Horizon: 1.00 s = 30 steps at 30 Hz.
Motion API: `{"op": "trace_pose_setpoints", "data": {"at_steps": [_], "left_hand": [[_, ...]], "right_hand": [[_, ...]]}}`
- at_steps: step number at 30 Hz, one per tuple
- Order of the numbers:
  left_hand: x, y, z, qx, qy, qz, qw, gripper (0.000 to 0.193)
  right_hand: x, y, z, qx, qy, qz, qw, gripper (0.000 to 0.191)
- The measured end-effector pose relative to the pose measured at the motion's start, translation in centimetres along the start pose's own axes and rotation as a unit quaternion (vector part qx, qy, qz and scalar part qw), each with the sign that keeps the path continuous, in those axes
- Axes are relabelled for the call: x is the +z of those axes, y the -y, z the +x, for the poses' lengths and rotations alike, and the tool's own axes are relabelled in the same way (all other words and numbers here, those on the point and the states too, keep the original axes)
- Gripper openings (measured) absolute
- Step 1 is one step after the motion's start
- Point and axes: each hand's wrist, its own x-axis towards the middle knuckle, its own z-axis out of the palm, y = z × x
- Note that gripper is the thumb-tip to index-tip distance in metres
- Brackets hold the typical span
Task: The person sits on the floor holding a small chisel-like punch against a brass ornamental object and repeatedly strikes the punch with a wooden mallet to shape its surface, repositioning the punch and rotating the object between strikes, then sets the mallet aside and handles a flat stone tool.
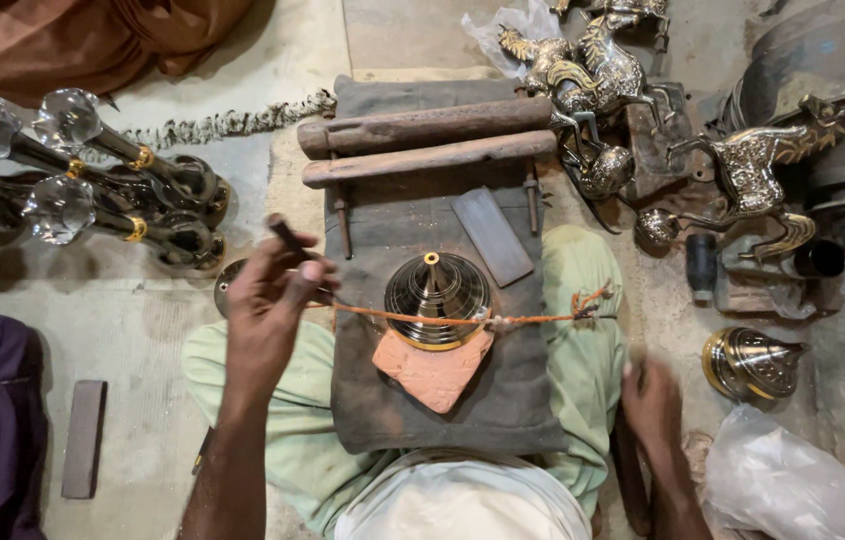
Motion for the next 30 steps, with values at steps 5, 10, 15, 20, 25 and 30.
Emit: {"op": "trace_pose_setpoints", "data": {"at_steps": [5,10,15,20,25,30], "left_hand": [[2.8,0.0,0.5,-0.037,0.1,0.024,0.994,0.042],[6.2,-0.4,0.0,-0.047,0.16,0.023,0.986,0.041],[6.9,-1.9,-1.0,0.026,0.141,0.271,0.952,0.045],[6.2,-1.5,-2.9,0.148,0.133,0.467,0.862,0.042],[6.2,0.7,-4.1,0.199,0.113,0.461,0.857,0.045],[5.7,1.8,-4.2,0.233,0.128,0.454,0.851,0.044]], "right_hand": [[1.4,-0.8,-5.8,-0.031,-0.007,-0.04,0.999,0.069],[1.5,-0.2,-6.7,0.07,0.063,-0.124,0.988,0.043],[1.5,-1.5,-5.6,0.067,-0.021,0.026,0.997,0.047],[-0.4,-1.4,-4.2,0.304,-0.024,0.441,0.844,0.043],[-5.4,4.5,-3.3,0.099,0.046,0.638,0.762,0.048],[-7.4,9.4,-4.4,-0.012,-0.083,0.556,0.827,0.053]]}}
